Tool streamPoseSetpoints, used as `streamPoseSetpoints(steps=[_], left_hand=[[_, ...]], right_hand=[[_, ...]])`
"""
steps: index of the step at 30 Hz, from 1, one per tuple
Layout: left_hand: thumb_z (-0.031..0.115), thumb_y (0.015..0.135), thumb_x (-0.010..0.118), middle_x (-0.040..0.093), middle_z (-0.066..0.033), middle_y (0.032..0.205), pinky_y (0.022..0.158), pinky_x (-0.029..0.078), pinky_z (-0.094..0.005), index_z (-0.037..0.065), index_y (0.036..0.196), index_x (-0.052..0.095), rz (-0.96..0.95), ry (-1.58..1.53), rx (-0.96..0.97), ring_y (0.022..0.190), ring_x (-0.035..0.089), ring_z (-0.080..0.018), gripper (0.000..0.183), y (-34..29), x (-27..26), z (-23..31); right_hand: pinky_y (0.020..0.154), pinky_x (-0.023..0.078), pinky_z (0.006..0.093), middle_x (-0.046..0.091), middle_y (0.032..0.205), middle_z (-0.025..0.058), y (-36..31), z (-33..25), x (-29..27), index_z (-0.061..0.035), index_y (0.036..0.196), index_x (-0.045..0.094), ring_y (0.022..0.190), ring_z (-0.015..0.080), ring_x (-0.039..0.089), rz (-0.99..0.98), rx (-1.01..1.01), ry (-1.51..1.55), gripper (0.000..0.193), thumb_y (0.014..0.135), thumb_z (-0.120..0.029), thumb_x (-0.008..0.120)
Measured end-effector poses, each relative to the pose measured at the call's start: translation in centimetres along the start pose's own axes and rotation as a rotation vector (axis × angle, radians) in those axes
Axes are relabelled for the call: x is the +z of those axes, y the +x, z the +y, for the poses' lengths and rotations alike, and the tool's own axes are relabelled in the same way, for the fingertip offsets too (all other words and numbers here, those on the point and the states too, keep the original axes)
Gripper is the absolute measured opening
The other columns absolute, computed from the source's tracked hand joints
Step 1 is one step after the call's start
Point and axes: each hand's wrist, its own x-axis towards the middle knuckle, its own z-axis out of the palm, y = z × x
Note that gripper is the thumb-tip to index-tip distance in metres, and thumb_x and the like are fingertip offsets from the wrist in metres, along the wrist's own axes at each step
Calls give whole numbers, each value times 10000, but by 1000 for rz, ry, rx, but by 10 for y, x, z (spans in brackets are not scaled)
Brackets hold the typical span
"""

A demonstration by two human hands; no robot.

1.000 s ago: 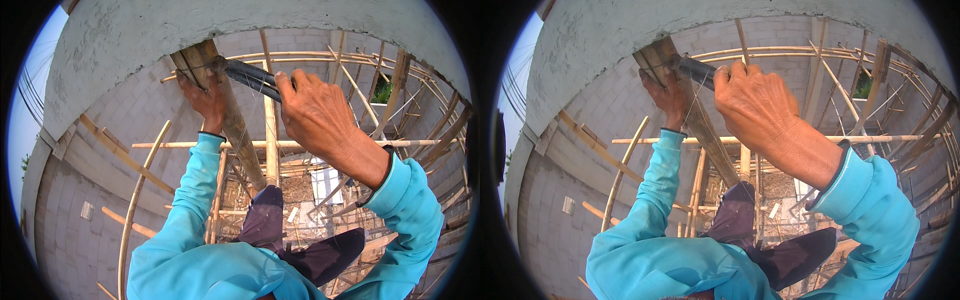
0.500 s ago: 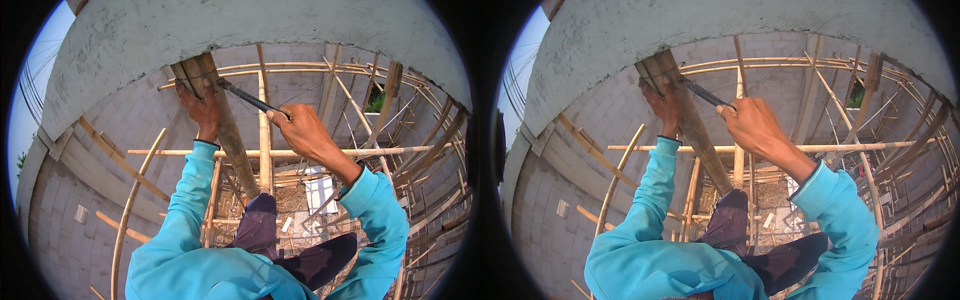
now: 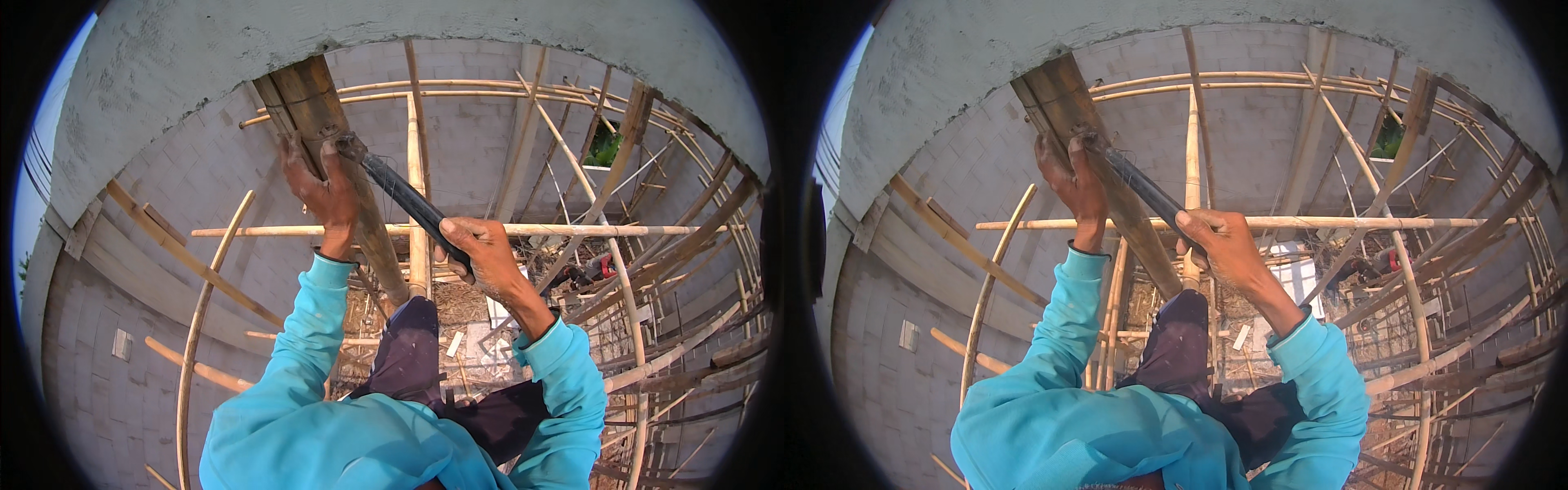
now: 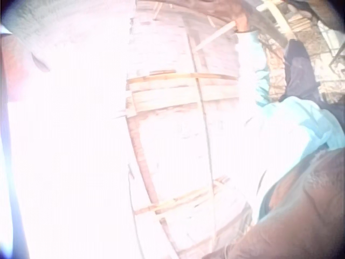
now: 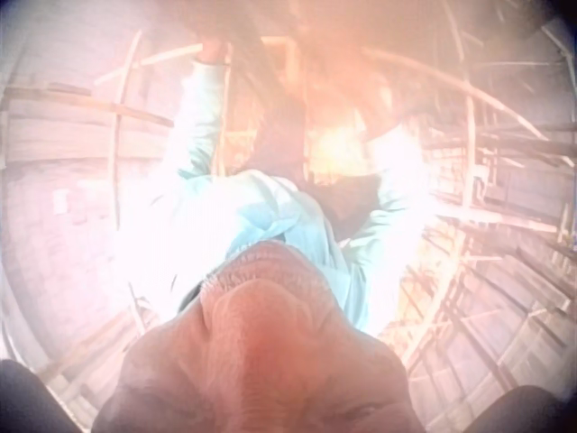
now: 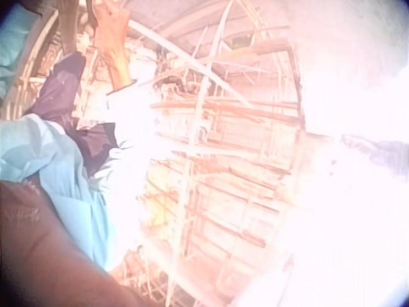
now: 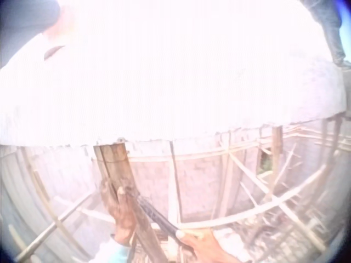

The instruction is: The person secures bamboo poles to a concrete structure using wire and pliers. They wrap wire around the poles and twist it tight to fasten the scaffolding components together.

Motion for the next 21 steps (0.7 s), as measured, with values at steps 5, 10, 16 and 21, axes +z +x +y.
streamPoseSetpoints(steps=[5,10,16,21], left_hand=[[374,1037,600,551,-210,1395,1121,417,-410,-50,1435,469,-146,-754,-427,1306,537,-291,596,-24,-9,43],[443,1011,638,658,-178,1191,935,547,-386,-39,1397,486,-593,-1067,-887,1056,669,-220,636,-38,-22,66],[349,949,770,688,-94,968,797,569,-281,-69,1330,480,-727,-793,-745,887,677,-141,635,-70,-25,72],[398,950,762,679,-67,937,746,542,-269,-51,1139,601,-624,-834,-779,830,630,-113,513,-93,-15,62]], right_hand=[[367,386,212,657,719,70,-15,15,-8,32,972,709,487,67,528,-113,105,391,458,1047,-406,601],[445,453,228,679,765,89,-16,35,-8,46,1134,691,524,71,555,-28,8,97,387,990,-313,704],[856,567,305,725,1069,119,-15,72,4,55,1316,638,1015,176,690,333,-419,-599,489,898,-135,807],[926,559,376,729,1170,210,-24,81,5,7,1298,673,1065,302,728,393,-289,-337,474,844,-65,793]])
